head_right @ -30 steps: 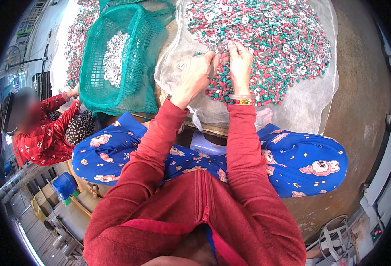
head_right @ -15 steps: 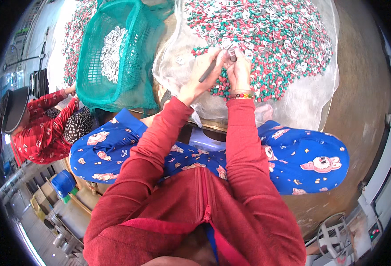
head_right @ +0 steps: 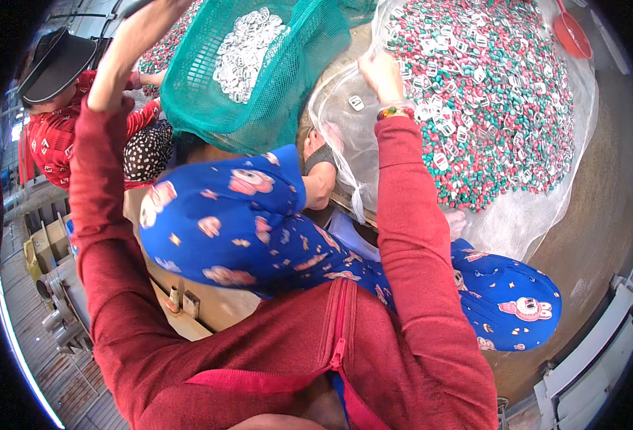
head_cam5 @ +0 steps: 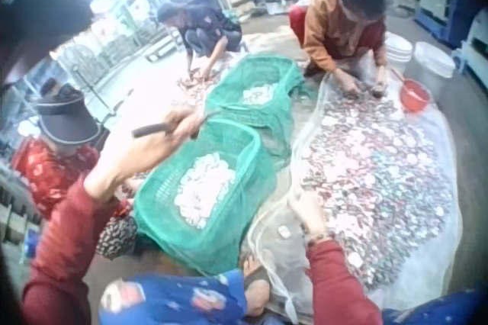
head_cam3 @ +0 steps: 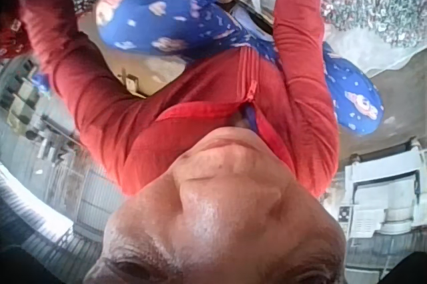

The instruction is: The person sorts through a pile of red, white, and green plastic components by hand, picking up specific white circular pieces and placing them into a green plastic basket.

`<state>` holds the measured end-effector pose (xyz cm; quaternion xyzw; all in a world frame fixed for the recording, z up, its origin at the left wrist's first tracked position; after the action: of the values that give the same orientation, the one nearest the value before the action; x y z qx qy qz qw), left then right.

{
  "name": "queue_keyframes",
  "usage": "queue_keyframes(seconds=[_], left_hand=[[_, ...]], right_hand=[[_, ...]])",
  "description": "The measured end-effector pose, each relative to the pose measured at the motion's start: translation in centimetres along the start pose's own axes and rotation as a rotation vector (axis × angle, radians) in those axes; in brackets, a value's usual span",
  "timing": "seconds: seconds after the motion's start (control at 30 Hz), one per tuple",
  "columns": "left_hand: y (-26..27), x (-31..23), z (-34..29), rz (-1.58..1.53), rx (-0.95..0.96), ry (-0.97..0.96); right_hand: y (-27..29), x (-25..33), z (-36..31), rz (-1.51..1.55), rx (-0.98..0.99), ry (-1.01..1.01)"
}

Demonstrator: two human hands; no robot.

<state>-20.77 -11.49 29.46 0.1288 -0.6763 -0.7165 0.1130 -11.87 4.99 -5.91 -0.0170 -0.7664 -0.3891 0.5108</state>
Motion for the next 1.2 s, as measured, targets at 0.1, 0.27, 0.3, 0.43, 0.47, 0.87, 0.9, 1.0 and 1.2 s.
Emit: queue_keyframes(seconds=[0.1, 0.27, 0.3, 0.43, 0.47, 0.87, 0.9, 1.0, 1.2], left_hand=[[-6.2, 5.8, -2.6, -0.495, 0.126, -0.011], [-17.4, 2.1, -4.0, -0.675, 0.075, -0.056], [-19.1, 1.7, -3.9, -0.740, 0.153, -0.019], [-25.0, 0.9, -3.7, -0.977, 0.253, 0.124], [-26.2, 0.8, -4.1, -0.991, 0.271, 0.132], [-30.0, -2.6, -4.8, -0.425, 0.204, 0.027], [-29.8, -2.9, -4.7, -0.393, 0.227, 0.014], [-29.4, -3.4, -4.4, -0.353, 0.229, -0.047], [-28.6, -4.4, -4.3, -0.290, 0.251, -0.096]], right_hand=[[-6.8, -3.7, -1.9, -0.325, 0.060, -0.092], [-9.9, -3.2, -5.3, -0.333, -0.002, 0.072], [-9.8, -3.2, -5.5, -0.289, -0.038, 0.131], [-7.2, -2.9, -6.0, 0.223, -0.058, -0.060], [-7.0, -3.6, -5.5, 0.341, 0.010, -0.083], [-1.4, -2.5, -6.5, 0.657, 0.410, -0.161], [-1.4, -2.6, -6.5, 0.637, 0.440, -0.147], [-0.7, -2.8, -6.7, 0.575, 0.467, -0.107], [0.7, -0.1, -7.4, 0.457, 0.505, 0.034]])
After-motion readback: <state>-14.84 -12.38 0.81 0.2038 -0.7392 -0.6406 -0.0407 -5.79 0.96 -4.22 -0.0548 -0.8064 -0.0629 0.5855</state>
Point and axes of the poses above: each hand's wrist, its own z-axis towards the middle knuckle, its own y-axis out of the back of the hand, x = y × z, the point moved 4 cm from there along z, towards the middle knuckle, and after that the axes turned 5 degrees about x, right-handed, at the moved point
